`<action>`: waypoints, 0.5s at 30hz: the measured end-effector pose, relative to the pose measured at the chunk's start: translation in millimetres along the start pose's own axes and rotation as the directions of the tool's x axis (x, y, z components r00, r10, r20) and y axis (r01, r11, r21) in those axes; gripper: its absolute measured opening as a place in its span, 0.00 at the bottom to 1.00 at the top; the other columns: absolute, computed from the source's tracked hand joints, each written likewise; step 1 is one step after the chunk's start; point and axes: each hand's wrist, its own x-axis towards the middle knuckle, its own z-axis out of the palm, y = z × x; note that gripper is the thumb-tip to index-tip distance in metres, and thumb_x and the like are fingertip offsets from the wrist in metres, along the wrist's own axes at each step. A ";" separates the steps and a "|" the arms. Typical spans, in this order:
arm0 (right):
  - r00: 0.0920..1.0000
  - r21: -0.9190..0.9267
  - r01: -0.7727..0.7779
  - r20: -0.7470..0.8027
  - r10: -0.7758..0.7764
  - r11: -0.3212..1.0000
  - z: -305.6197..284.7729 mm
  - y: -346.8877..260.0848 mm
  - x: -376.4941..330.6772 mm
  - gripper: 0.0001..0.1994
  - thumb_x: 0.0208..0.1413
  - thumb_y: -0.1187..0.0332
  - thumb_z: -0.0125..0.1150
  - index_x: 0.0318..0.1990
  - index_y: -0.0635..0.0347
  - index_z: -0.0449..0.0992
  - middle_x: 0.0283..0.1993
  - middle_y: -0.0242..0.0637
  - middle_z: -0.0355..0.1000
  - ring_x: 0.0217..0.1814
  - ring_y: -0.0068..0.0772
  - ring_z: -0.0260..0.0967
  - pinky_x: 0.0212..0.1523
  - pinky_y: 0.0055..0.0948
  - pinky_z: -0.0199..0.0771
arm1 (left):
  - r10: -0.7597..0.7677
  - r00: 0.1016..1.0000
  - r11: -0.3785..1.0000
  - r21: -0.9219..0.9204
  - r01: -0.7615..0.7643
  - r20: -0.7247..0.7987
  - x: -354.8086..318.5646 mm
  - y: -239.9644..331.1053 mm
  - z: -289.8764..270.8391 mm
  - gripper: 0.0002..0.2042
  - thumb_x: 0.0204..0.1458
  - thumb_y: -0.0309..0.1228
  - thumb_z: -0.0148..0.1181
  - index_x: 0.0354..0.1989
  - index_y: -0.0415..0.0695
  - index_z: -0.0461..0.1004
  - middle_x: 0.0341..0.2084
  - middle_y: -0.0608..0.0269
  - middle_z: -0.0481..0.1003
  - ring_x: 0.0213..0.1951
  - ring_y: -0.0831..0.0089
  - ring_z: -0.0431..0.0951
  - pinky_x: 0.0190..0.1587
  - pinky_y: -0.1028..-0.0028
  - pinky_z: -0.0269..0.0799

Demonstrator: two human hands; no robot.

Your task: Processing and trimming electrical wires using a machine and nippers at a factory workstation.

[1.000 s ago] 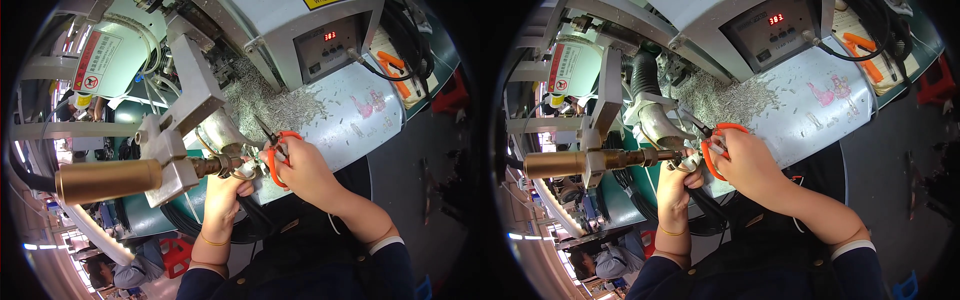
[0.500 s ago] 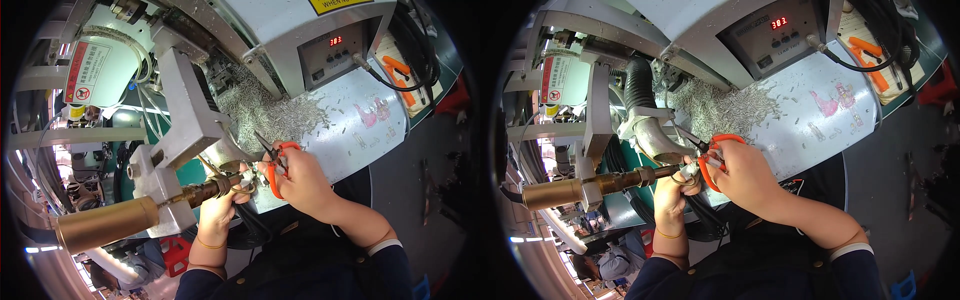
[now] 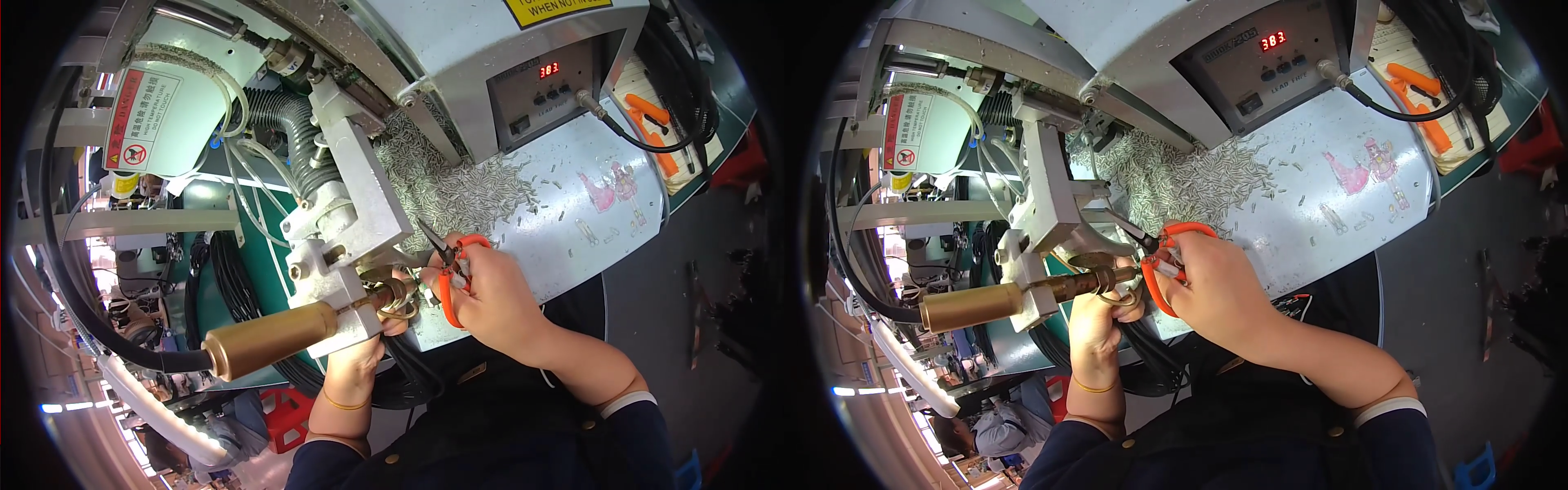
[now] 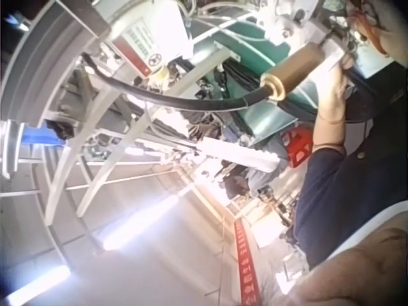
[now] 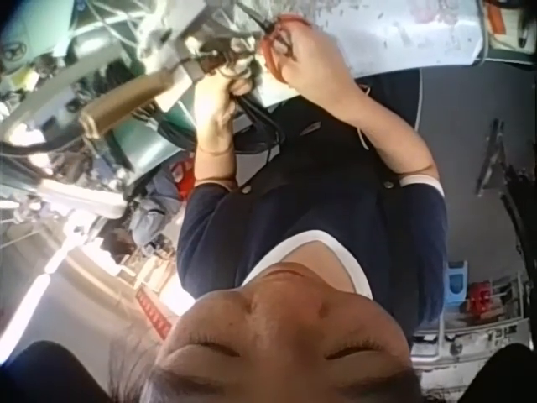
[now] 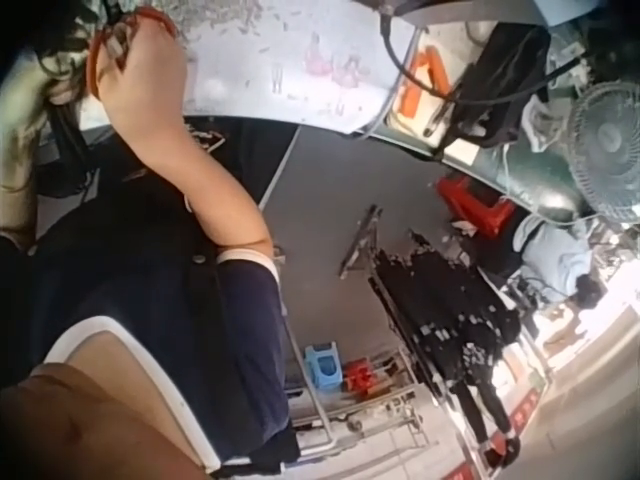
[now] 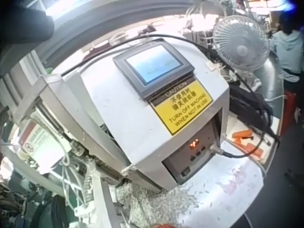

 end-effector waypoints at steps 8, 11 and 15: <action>1.000 0.013 -0.002 -0.006 0.002 1.000 0.7 -1.0 -0.8 0.10 0.50 0.67 0.57 0.29 0.66 0.67 0.16 0.32 0.63 0.18 0.17 0.57 0.20 0.21 0.58 | 0.012 0.990 0.993 0.116 0.005 -0.142 -2.8 0.7 10.4 0.09 0.41 0.22 0.51 0.32 0.36 0.65 0.15 0.68 0.61 0.11 0.85 0.51 0.14 0.84 0.45; 1.000 0.026 0.012 0.001 -0.012 1.000 1.3 0.7 -2.1 0.10 0.50 0.67 0.57 0.29 0.66 0.67 0.17 0.32 0.63 0.18 0.16 0.57 0.20 0.21 0.58 | -0.010 0.995 0.998 0.065 0.016 -0.096 -5.2 1.9 5.3 0.10 0.42 0.21 0.52 0.35 0.35 0.66 0.17 0.67 0.62 0.13 0.85 0.53 0.15 0.83 0.46; 0.999 0.087 0.023 0.038 -0.027 0.996 -2.1 -1.7 -8.4 0.09 0.50 0.67 0.56 0.29 0.65 0.68 0.19 0.31 0.64 0.19 0.16 0.57 0.20 0.20 0.57 | -0.012 0.997 0.998 -0.058 0.016 0.072 -12.7 1.1 1.5 0.13 0.45 0.19 0.55 0.41 0.33 0.67 0.20 0.65 0.66 0.17 0.82 0.59 0.20 0.81 0.53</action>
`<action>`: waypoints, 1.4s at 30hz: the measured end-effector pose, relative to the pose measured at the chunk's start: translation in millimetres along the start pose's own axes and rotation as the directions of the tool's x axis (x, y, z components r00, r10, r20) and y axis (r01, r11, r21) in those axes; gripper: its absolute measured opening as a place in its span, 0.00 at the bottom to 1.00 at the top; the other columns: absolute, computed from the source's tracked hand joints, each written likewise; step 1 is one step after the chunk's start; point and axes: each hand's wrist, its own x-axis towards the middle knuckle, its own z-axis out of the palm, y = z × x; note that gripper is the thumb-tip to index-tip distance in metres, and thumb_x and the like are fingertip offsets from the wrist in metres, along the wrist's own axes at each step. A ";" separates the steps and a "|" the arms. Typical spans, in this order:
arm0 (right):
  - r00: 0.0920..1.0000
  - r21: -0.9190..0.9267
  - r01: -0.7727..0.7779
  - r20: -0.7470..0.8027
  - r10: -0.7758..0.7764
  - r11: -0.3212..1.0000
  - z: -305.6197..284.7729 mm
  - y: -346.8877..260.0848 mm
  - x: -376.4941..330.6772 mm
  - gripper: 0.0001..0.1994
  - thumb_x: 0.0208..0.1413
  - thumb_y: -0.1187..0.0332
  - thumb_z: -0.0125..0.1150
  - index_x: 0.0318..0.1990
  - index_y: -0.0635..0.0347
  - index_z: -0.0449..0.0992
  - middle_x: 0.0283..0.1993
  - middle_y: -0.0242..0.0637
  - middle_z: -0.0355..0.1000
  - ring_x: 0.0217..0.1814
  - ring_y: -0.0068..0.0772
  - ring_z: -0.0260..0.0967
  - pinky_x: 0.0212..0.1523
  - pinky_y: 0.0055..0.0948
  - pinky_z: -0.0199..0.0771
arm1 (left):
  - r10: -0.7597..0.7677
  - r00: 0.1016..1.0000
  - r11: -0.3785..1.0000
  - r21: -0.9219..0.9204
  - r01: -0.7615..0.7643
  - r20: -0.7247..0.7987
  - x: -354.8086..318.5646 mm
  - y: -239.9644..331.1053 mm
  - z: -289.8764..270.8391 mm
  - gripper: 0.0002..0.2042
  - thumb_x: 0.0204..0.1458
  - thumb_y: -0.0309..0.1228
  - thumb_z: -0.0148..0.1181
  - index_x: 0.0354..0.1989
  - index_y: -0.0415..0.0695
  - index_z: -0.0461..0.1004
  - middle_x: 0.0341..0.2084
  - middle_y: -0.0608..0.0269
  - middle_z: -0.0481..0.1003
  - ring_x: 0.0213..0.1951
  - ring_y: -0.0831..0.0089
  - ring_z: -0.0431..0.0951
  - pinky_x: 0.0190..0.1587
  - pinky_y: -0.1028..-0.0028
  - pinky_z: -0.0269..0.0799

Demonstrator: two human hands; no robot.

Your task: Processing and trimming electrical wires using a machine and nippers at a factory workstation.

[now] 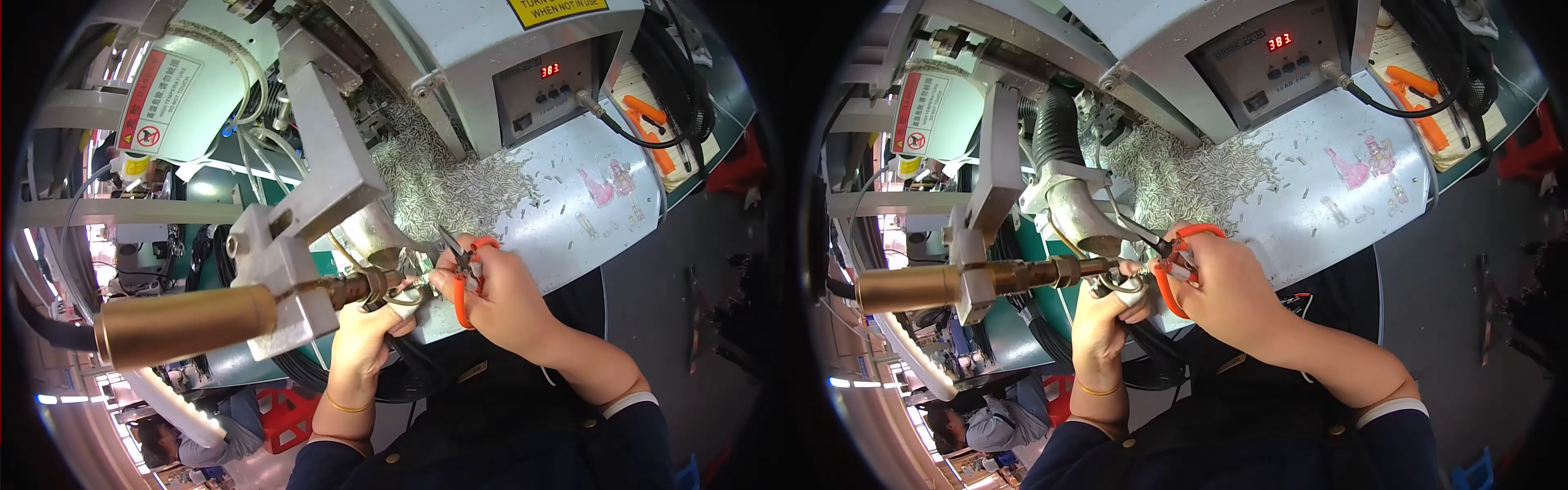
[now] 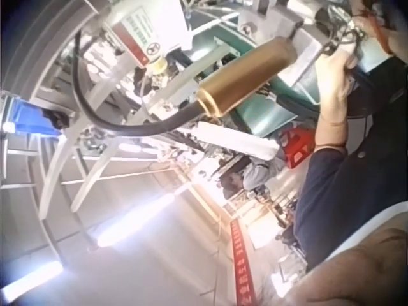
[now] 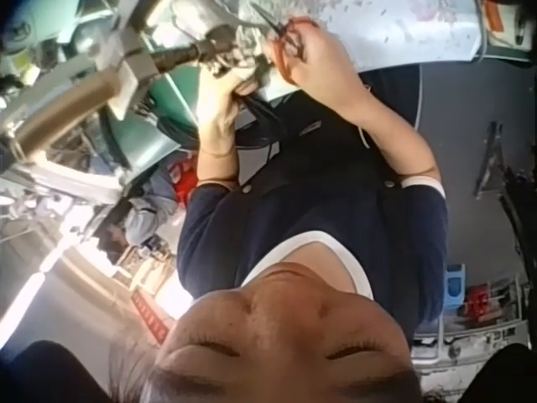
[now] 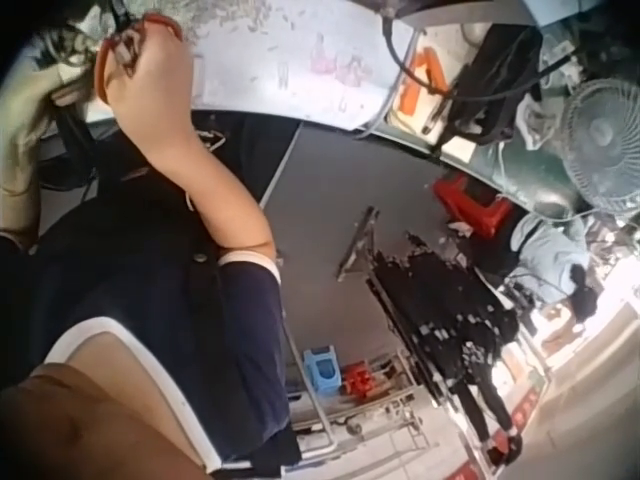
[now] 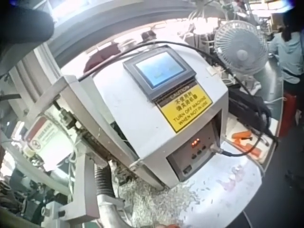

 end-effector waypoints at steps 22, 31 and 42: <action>0.932 -0.178 0.301 0.261 -0.250 0.937 -10.3 -18.8 -37.6 0.06 0.44 0.72 0.61 0.29 0.63 0.71 0.22 0.38 0.69 0.19 0.25 0.66 0.20 0.21 0.62 | 0.093 0.994 0.896 0.430 -0.112 0.065 -58.6 -36.0 26.4 0.10 0.43 0.19 0.59 0.36 0.35 0.71 0.31 0.63 0.74 0.33 0.78 0.72 0.36 0.79 0.67; 0.890 0.102 -0.410 0.264 0.372 0.907 -9.2 -23.6 -41.3 0.09 0.48 0.67 0.58 0.24 0.63 0.68 0.14 0.34 0.65 0.10 0.23 0.60 0.13 0.22 0.58 | 0.636 0.728 0.426 0.669 -0.610 0.259 -44.0 -43.8 15.0 0.08 0.42 0.20 0.59 0.32 0.37 0.68 0.26 0.66 0.70 0.26 0.80 0.68 0.28 0.83 0.62; 0.756 -0.609 0.592 0.193 -0.625 0.528 -8.4 -3.7 -40.1 0.06 0.45 0.65 0.58 0.28 0.55 0.71 0.16 0.29 0.62 0.14 0.28 0.62 0.14 0.22 0.60 | -0.018 0.999 0.986 -0.162 0.023 0.035 -46.0 -27.7 19.4 0.05 0.48 0.19 0.52 0.33 0.37 0.65 0.14 0.69 0.60 0.11 0.86 0.53 0.14 0.83 0.46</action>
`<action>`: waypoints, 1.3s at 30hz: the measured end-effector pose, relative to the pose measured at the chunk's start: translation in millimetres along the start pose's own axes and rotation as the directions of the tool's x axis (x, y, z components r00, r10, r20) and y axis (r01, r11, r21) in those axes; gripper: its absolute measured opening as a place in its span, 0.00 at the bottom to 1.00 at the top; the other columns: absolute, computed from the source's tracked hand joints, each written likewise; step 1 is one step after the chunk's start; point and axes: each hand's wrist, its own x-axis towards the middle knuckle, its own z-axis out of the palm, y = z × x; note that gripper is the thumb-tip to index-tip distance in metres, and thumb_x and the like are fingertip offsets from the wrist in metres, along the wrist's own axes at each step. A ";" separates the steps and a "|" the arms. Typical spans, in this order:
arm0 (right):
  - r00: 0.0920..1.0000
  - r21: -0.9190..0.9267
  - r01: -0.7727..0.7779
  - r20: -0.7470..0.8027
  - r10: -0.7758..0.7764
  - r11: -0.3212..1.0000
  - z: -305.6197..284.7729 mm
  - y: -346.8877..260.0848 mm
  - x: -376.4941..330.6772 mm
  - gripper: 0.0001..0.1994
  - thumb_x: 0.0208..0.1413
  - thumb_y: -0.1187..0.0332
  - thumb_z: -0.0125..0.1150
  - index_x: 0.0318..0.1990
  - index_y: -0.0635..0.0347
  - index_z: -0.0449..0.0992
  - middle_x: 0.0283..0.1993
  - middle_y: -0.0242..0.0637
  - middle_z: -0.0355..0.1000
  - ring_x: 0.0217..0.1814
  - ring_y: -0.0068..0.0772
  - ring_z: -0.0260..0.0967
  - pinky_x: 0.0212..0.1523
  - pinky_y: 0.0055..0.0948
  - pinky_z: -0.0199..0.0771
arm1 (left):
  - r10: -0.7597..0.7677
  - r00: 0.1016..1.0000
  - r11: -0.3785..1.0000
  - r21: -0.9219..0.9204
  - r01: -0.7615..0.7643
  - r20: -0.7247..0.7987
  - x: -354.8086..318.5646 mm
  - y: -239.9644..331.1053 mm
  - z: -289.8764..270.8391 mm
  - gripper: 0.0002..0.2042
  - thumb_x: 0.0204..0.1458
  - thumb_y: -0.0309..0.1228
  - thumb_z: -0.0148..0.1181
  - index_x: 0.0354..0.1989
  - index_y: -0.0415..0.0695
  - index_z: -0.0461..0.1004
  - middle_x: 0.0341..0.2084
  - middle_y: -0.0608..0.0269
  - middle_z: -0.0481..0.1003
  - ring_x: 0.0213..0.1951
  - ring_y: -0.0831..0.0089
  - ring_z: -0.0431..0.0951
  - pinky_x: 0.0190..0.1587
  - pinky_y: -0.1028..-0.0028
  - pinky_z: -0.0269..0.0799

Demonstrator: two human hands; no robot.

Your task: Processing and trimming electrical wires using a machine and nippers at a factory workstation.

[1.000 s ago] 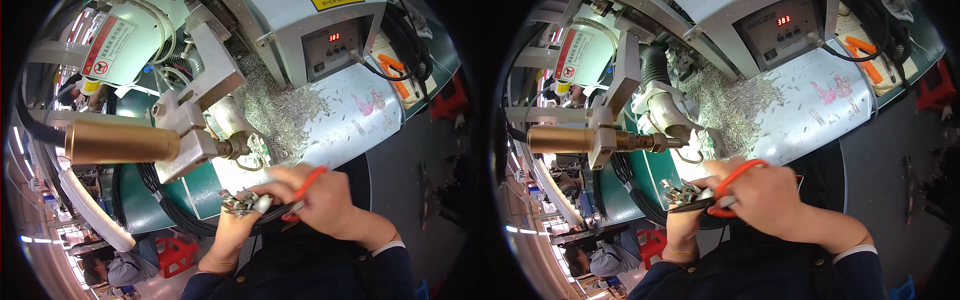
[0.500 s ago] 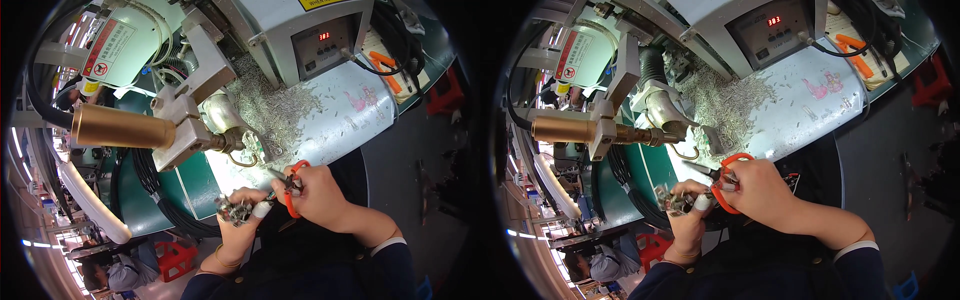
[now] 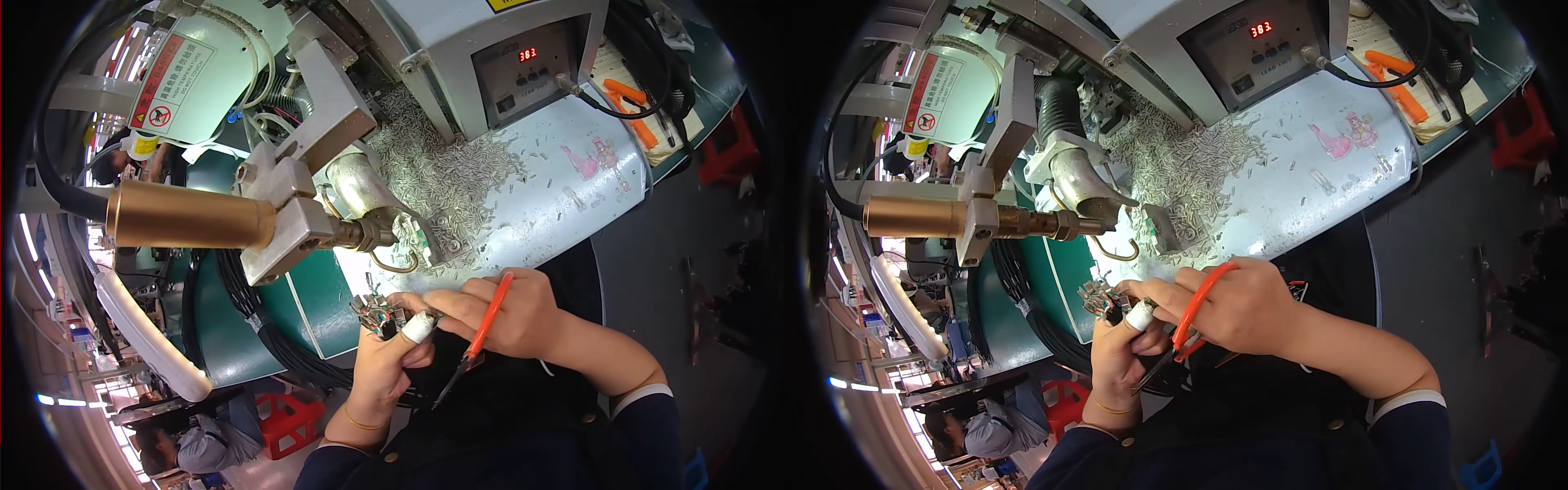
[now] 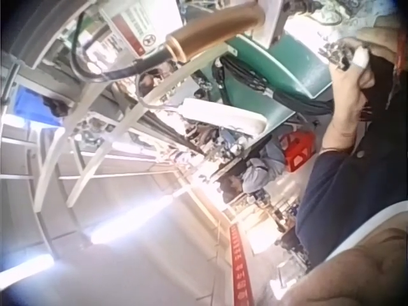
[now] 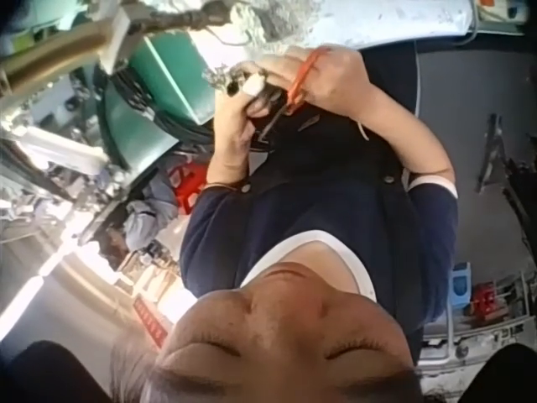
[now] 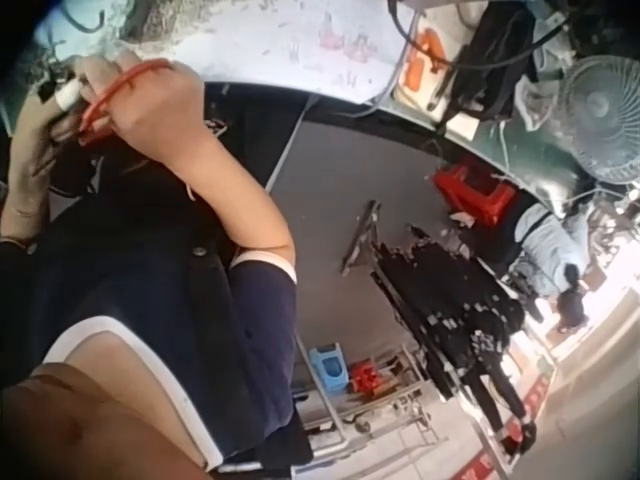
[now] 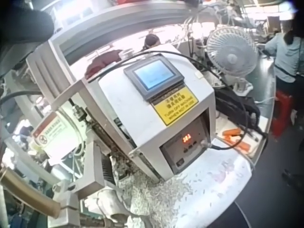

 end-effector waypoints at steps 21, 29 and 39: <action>0.676 0.110 -0.648 0.541 0.501 0.754 -16.3 -13.8 -5.8 0.15 0.48 0.59 0.58 0.21 0.62 0.68 0.15 0.38 0.67 0.17 0.36 0.68 0.20 0.28 0.67 | 0.363 0.916 0.857 0.447 -0.255 -0.173 -5.3 -5.9 8.4 0.07 0.42 0.20 0.60 0.30 0.37 0.70 0.24 0.66 0.71 0.24 0.83 0.68 0.25 0.85 0.63; 0.668 0.030 -0.637 0.519 0.533 0.770 -5.1 -16.2 -15.6 0.20 0.47 0.55 0.59 0.17 0.63 0.65 0.11 0.38 0.63 0.14 0.36 0.65 0.17 0.29 0.63 | 0.441 0.885 0.771 0.567 -0.290 -0.147 4.2 -3.9 7.5 0.06 0.43 0.20 0.59 0.30 0.37 0.70 0.21 0.67 0.69 0.20 0.83 0.66 0.22 0.84 0.60; 0.698 0.472 -0.696 0.266 0.665 0.541 9.4 14.3 13.5 0.12 0.52 0.66 0.55 0.24 0.67 0.67 0.14 0.33 0.63 0.13 0.23 0.59 0.18 0.25 0.61 | 0.138 0.981 0.975 0.190 -0.111 -0.134 51.1 22.8 0.6 0.07 0.47 0.21 0.54 0.35 0.37 0.68 0.15 0.70 0.62 0.13 0.85 0.54 0.15 0.83 0.46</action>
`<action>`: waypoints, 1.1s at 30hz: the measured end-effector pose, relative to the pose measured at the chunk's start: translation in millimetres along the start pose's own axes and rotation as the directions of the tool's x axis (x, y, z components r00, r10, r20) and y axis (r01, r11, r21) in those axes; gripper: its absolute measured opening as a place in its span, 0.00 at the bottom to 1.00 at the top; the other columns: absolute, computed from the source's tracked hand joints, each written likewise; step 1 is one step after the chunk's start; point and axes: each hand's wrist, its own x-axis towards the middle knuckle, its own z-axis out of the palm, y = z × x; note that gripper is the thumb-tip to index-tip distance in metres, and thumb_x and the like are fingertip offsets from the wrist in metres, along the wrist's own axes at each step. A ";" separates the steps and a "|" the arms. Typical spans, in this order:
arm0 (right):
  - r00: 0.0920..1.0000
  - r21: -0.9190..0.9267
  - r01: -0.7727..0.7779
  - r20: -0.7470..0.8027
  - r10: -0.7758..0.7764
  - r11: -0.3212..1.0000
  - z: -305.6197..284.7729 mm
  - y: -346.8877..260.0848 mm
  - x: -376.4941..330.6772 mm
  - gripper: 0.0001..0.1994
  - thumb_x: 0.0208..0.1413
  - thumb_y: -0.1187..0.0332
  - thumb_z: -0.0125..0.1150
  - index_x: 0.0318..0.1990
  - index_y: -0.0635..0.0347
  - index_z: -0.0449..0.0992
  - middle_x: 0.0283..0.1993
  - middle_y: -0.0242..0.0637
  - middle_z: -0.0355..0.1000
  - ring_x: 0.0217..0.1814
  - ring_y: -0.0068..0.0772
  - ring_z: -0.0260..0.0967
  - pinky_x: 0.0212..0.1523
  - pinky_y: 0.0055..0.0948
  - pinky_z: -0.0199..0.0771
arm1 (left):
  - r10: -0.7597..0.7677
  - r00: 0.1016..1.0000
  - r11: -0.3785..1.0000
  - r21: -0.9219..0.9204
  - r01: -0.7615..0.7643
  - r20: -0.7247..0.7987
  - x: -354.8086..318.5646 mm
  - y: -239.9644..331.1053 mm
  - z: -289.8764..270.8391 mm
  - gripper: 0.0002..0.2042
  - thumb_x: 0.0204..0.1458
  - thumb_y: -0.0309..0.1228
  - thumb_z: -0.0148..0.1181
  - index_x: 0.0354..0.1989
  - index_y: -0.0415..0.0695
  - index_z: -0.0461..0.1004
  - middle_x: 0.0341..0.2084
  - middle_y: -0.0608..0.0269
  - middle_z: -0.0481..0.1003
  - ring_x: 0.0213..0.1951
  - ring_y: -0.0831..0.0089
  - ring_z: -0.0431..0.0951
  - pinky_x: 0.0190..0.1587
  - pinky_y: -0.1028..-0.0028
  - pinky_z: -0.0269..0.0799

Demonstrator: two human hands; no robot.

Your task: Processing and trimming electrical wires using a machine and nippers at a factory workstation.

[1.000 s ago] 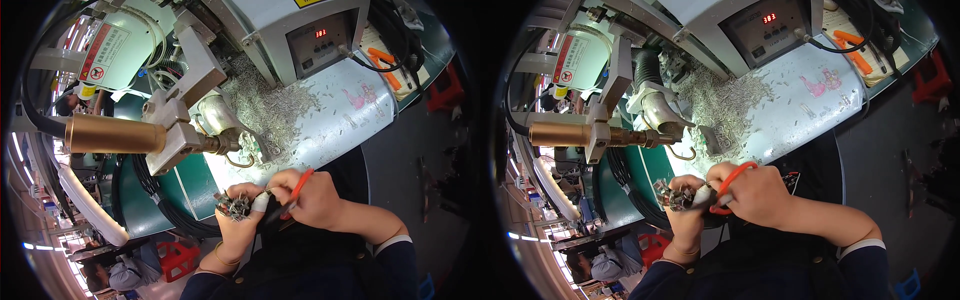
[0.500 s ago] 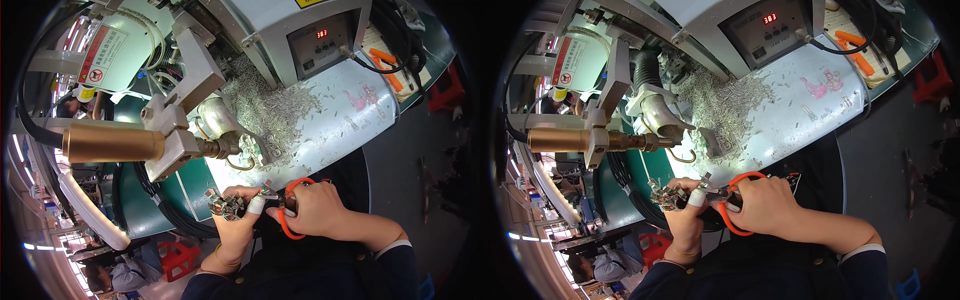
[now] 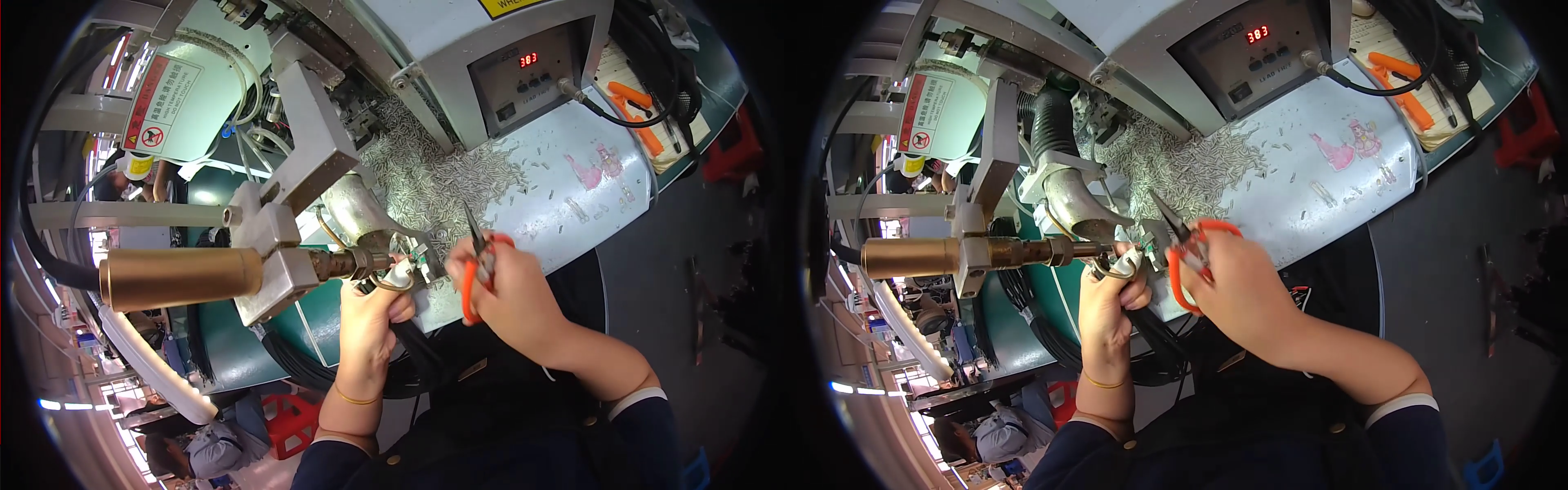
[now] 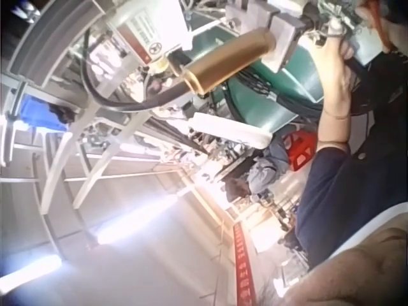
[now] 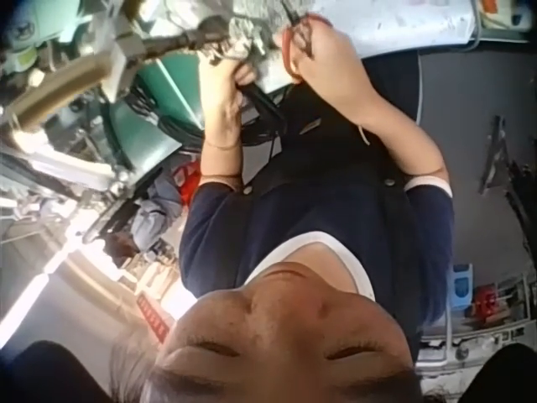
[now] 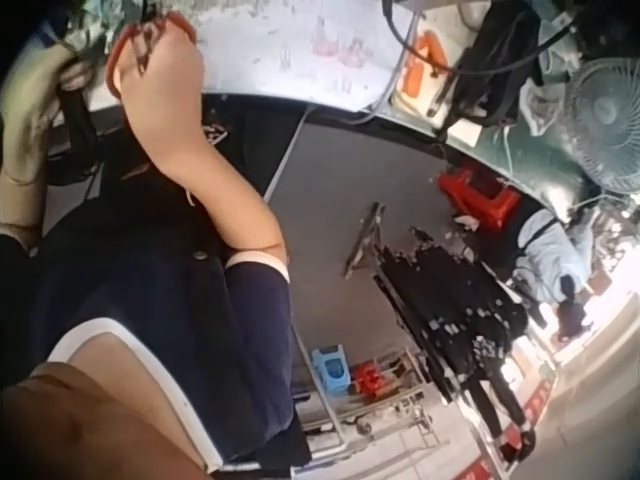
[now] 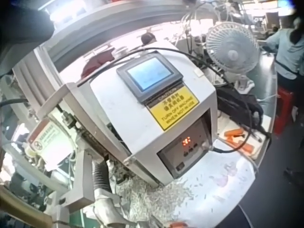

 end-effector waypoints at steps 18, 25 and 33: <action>0.996 -0.033 0.071 0.056 -0.069 0.997 5.5 -4.9 27.7 0.10 0.48 0.70 0.58 0.32 0.69 0.67 0.22 0.45 0.68 0.21 0.33 0.65 0.24 0.28 0.63 | -0.005 0.990 0.976 0.213 0.034 -0.139 2.8 4.2 -3.2 0.11 0.40 0.23 0.55 0.33 0.35 0.66 0.16 0.64 0.64 0.10 0.85 0.53 0.13 0.83 0.47; 0.999 -0.020 0.023 0.034 -0.022 1.000 8.1 -5.4 25.3 0.10 0.50 0.69 0.57 0.32 0.69 0.67 0.24 0.41 0.69 0.24 0.26 0.66 0.26 0.24 0.64 | -0.050 0.999 0.992 0.119 0.047 0.017 2.1 5.8 -12.4 0.12 0.44 0.23 0.58 0.38 0.36 0.68 0.20 0.69 0.65 0.15 0.85 0.55 0.17 0.85 0.47; 0.984 0.126 -0.023 0.181 0.000 0.992 2.0 -7.9 4.3 0.08 0.52 0.69 0.55 0.32 0.67 0.67 0.22 0.33 0.66 0.26 0.17 0.64 0.27 0.20 0.63 | -0.013 0.991 0.996 -0.083 0.024 0.130 -20.0 1.1 -11.2 0.08 0.44 0.22 0.56 0.34 0.33 0.70 0.23 0.61 0.70 0.21 0.78 0.65 0.22 0.81 0.60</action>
